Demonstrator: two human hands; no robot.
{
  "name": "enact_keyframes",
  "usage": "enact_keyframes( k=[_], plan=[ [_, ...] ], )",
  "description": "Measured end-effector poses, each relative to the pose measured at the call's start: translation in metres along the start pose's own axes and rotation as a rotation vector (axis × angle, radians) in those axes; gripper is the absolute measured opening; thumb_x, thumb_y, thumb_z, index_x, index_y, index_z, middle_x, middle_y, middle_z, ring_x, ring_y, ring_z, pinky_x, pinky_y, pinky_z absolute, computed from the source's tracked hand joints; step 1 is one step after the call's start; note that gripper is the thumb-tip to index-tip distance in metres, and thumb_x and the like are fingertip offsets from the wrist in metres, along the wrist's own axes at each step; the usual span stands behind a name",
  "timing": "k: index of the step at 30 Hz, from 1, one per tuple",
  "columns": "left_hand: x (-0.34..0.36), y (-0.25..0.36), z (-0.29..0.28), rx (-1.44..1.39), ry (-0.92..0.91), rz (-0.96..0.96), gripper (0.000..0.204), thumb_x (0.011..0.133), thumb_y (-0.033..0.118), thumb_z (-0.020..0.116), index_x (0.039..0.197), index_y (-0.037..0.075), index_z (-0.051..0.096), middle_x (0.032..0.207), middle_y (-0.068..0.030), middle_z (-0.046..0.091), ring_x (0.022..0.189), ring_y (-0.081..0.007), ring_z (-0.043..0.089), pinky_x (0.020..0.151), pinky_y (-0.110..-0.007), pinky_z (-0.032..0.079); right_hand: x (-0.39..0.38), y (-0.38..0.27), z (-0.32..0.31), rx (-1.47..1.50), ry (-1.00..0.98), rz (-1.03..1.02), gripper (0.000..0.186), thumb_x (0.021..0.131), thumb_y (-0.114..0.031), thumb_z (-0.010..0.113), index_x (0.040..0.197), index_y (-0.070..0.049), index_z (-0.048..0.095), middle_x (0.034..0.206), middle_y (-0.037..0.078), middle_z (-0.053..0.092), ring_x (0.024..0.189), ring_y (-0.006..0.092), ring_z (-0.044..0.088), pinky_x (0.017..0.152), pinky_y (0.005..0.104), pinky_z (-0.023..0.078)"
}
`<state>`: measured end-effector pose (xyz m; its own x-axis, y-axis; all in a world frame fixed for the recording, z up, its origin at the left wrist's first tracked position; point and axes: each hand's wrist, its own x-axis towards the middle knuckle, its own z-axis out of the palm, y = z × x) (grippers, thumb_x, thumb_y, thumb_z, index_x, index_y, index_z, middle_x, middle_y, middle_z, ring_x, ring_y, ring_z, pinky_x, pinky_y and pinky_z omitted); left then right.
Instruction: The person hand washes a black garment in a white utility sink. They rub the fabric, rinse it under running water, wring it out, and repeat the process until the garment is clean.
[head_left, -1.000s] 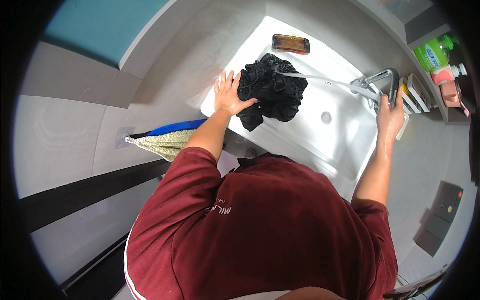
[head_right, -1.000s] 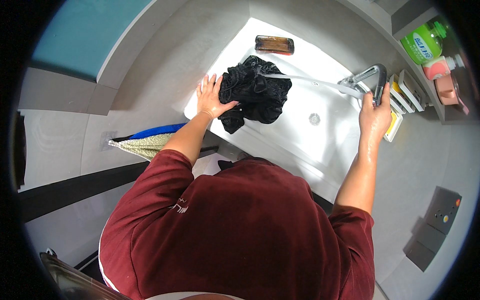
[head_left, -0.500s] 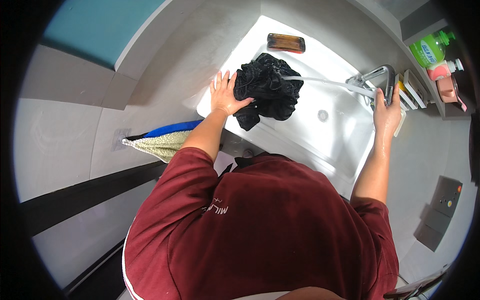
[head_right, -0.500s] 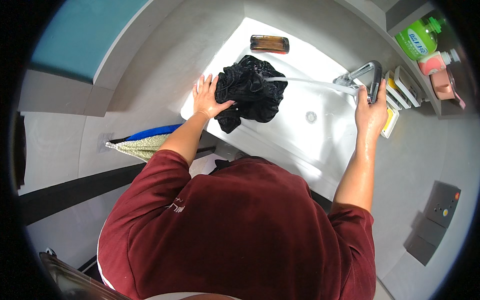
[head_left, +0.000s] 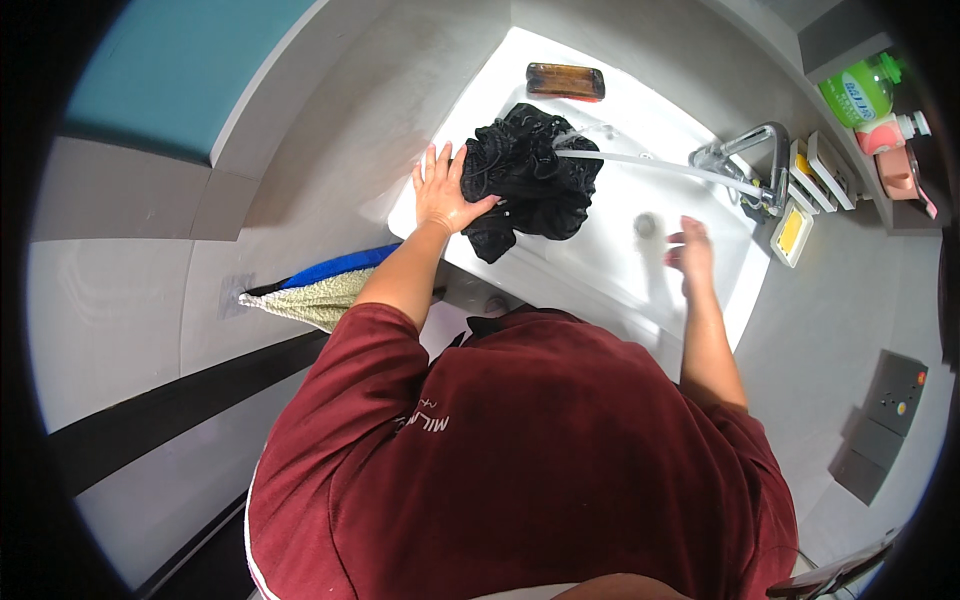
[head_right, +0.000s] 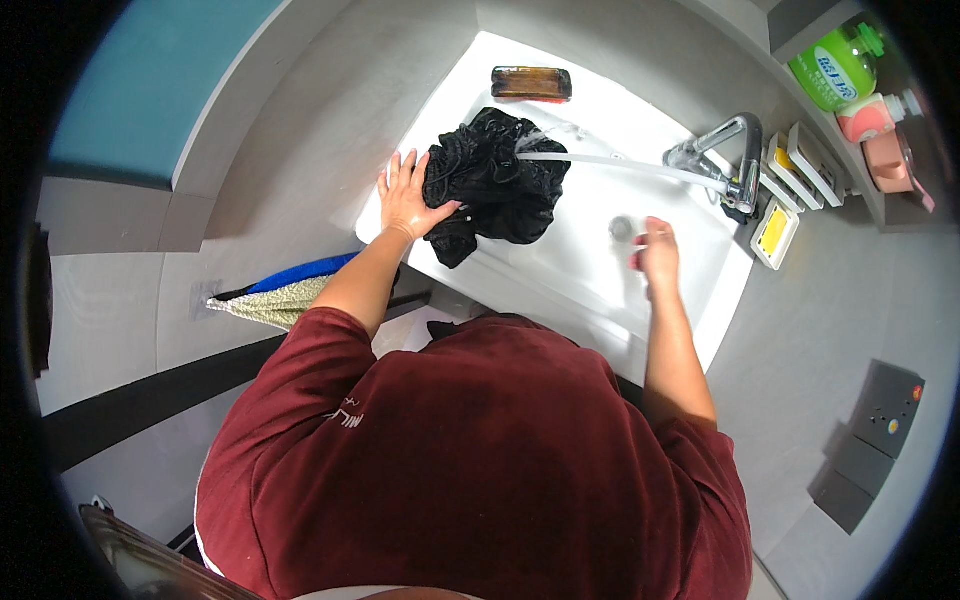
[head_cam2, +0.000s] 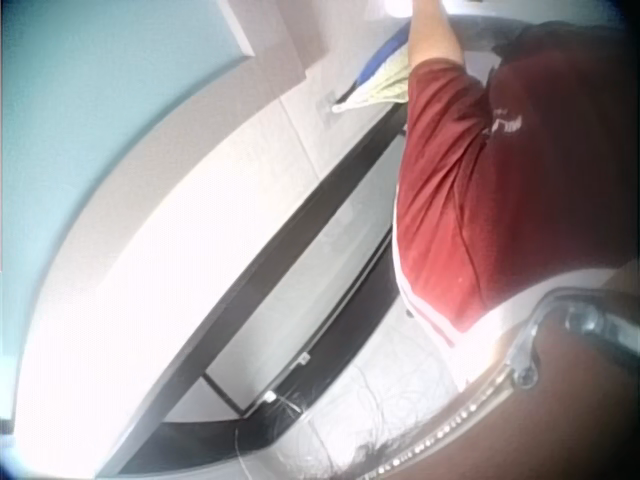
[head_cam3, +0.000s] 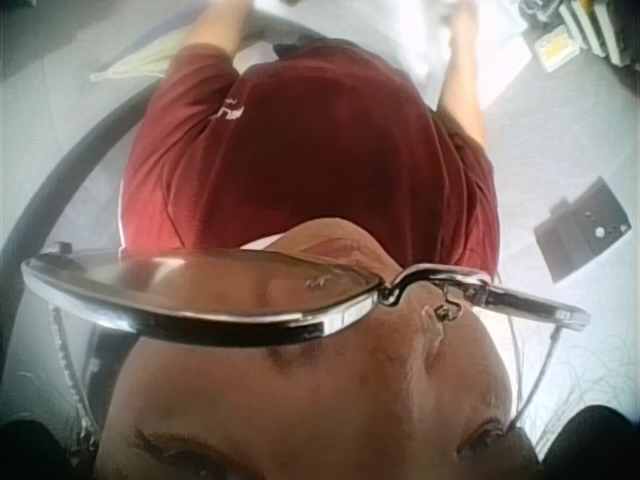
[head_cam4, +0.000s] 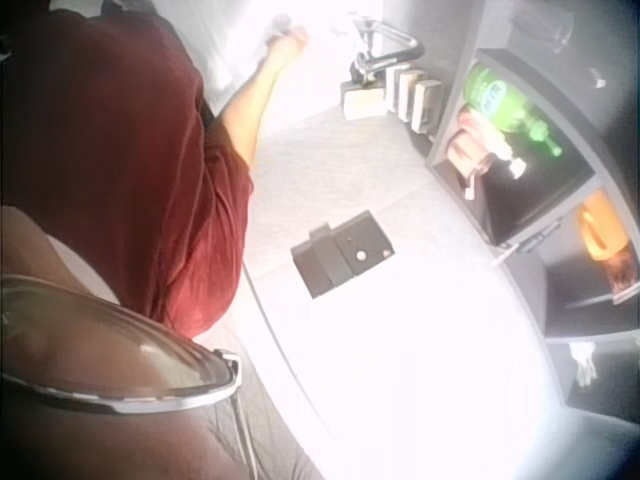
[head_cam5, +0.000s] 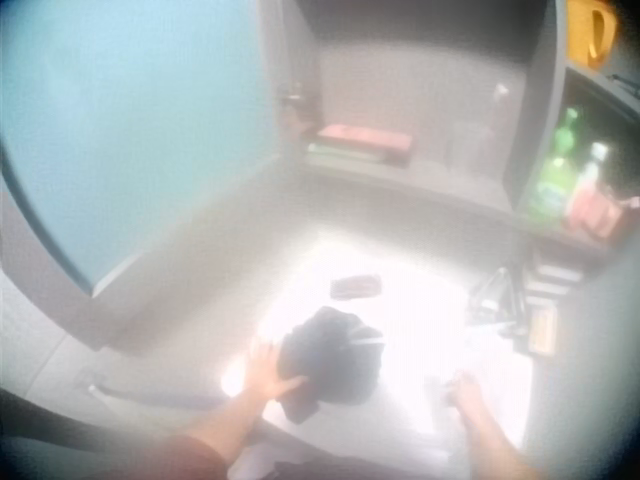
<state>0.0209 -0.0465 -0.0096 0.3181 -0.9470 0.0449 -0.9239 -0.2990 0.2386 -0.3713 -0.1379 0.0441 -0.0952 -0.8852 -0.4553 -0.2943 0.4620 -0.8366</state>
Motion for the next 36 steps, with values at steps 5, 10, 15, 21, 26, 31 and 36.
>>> enact_keyframes(
  k=[5,10,15,21,26,31,36],
  plan=[
    [-0.002,-0.009,0.011,-0.161,0.127,0.103,0.065,0.065,0.043,0.076,0.120,0.013,0.060,0.149,-0.0122,0.040,0.145,-0.0365,0.024,0.116,-0.056,0.014,-0.006,0.009,0.077,-0.180,-0.338,0.180,0.064,0.092,-0.047,0.060,0.141,-0.010,0.041,0.116,0.014,0.056,0.087,0.0245,0.061,0.072,0.0370,0.054],
    [-0.016,0.005,0.016,-0.675,0.245,0.245,0.035,0.061,0.012,0.074,0.093,0.002,0.062,0.126,-0.0180,0.058,0.122,-0.0421,0.052,0.102,-0.046,0.043,0.020,-0.026,0.146,-0.025,-0.352,0.252,0.093,0.083,-0.055,0.068,0.152,-0.011,0.023,0.146,0.019,0.039,0.123,0.0382,0.049,0.093,0.0468,0.050],
    [-0.033,0.057,-0.010,-0.763,0.132,0.248,0.031,0.064,0.005,0.076,0.092,0.001,0.063,0.116,-0.0180,0.059,0.106,-0.0352,0.059,0.094,-0.038,0.048,0.094,-0.010,0.199,-0.235,-0.225,-0.051,0.089,0.073,-0.045,0.078,0.143,-0.006,0.039,0.138,0.019,0.050,0.128,0.0342,0.049,0.100,0.0424,0.046],
    [-0.029,0.096,-0.009,-0.518,0.193,0.151,0.121,0.047,0.045,0.094,0.140,0.002,0.029,0.145,-0.0272,0.025,0.133,-0.0457,0.030,0.110,-0.048,0.032,0.084,-0.034,0.194,-0.728,-0.289,-0.675,0.042,0.071,-0.012,0.072,0.112,-0.006,0.064,0.120,0.015,0.063,0.113,0.0333,0.058,0.100,0.0403,0.046],
    [0.010,0.059,0.005,-0.385,0.190,0.200,0.143,0.035,0.062,0.090,0.148,0.006,0.023,0.156,-0.0300,0.006,0.144,-0.0498,0.009,0.115,-0.060,0.013,0.046,-0.048,0.176,-0.401,-0.459,-1.196,0.025,0.062,-0.004,0.064,0.087,-0.006,0.064,0.104,0.012,0.064,0.103,0.0356,0.058,0.092,0.0443,0.047],
    [0.032,0.025,0.046,-0.334,-0.023,0.366,0.103,0.056,0.048,0.079,0.142,0.010,0.038,0.152,-0.0178,0.033,0.142,-0.0444,0.026,0.113,-0.057,0.021,-0.011,-0.041,0.183,-0.274,-0.716,-1.461,0.019,0.055,-0.008,0.061,0.073,-0.013,0.057,0.081,0.005,0.054,0.085,0.0297,0.053,0.072,0.0396,0.039],
    [0.026,0.036,0.051,-0.349,-0.148,0.317,0.076,0.055,0.042,0.080,0.117,0.006,0.056,0.124,-0.0142,0.054,0.129,-0.0393,0.041,0.110,-0.053,0.027,0.027,-0.009,0.209,-0.288,-0.541,-1.363,0.014,0.071,-0.021,0.066,0.063,-0.013,0.057,0.065,0.006,0.056,0.066,0.0300,0.057,0.060,0.0432,0.044]
  ],
)
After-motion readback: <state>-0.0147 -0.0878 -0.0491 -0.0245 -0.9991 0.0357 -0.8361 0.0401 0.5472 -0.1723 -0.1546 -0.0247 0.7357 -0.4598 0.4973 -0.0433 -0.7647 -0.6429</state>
